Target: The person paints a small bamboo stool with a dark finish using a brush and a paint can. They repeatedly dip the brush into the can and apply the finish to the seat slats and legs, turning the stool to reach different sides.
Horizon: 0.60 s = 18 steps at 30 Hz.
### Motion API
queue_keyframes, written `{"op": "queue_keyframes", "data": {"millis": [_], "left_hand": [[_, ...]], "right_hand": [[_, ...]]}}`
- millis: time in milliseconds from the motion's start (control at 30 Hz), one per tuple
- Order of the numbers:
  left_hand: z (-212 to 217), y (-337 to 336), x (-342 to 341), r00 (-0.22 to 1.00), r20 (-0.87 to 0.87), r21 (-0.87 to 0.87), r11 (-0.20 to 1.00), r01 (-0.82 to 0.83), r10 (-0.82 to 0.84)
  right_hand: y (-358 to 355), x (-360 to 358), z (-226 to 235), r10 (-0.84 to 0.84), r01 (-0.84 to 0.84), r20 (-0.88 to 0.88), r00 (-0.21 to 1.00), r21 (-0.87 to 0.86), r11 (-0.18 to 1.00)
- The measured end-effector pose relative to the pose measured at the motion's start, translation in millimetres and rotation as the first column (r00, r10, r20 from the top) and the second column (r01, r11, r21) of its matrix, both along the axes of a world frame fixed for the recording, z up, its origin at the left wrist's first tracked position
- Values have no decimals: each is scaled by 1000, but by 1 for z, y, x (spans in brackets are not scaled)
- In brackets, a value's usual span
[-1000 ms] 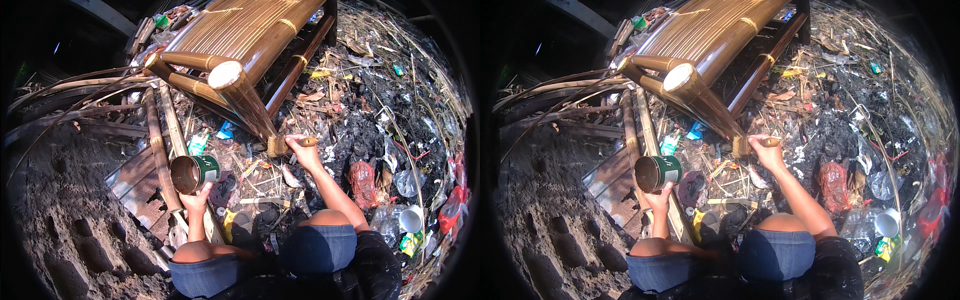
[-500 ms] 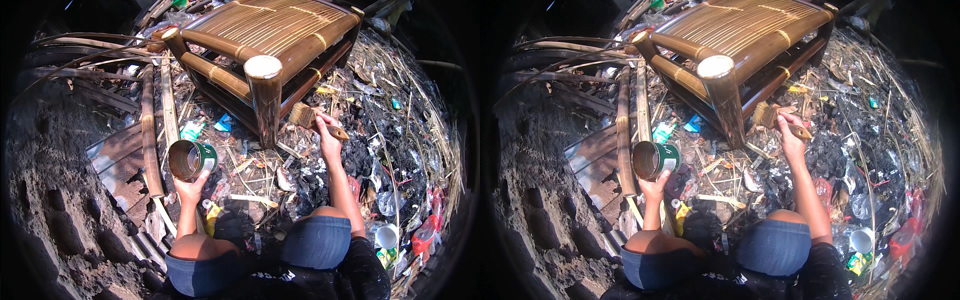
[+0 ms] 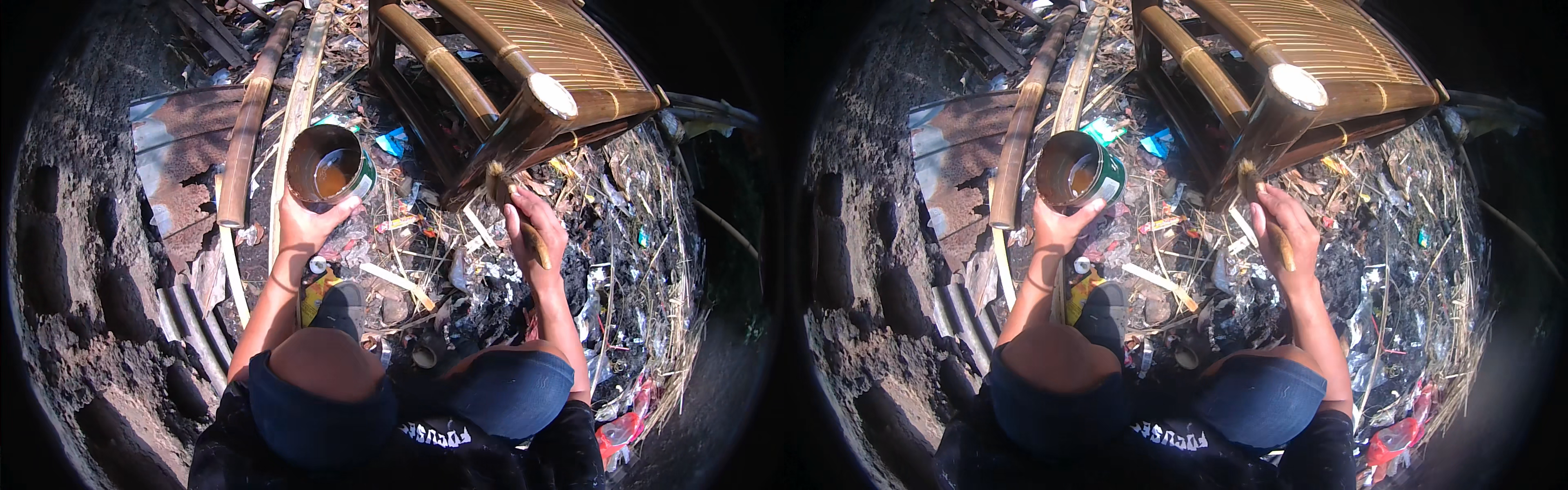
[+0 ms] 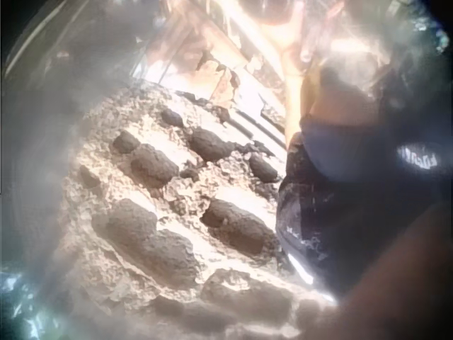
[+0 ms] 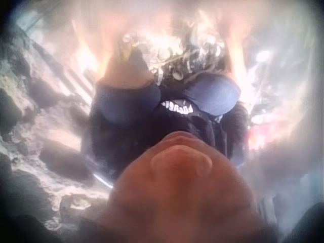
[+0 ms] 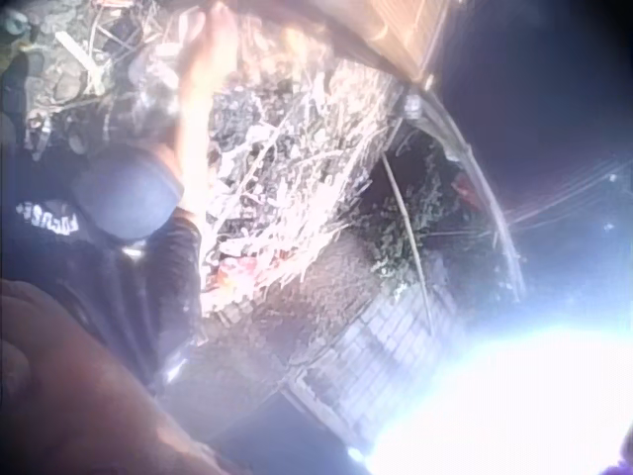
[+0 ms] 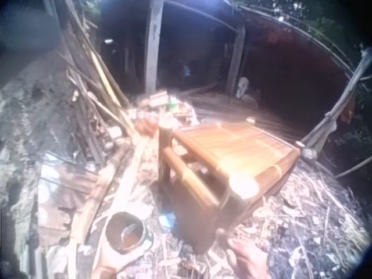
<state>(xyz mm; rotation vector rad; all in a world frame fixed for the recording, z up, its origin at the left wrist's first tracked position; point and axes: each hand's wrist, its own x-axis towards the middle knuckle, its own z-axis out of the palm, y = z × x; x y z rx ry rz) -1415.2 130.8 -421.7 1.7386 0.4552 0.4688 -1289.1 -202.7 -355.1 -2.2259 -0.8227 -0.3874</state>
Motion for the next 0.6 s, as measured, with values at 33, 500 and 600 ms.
{"op": "queue_keyframes", "data": {"millis": [33,500,600], "left_hand": [[-3,4,0,999,34,-46,999,12,-11],[-7,35,-13,994,-74,-112,990,-88,80],[-4,49,-18,992,-76,-107,989,-106,98]], "right_hand": [[4,13,6,41,-39,43,998,-42,998],[125,70,-124,169,-452,-419,892,-818,355],[170,89,-124,123,-443,-426,896,-846,297]]}}
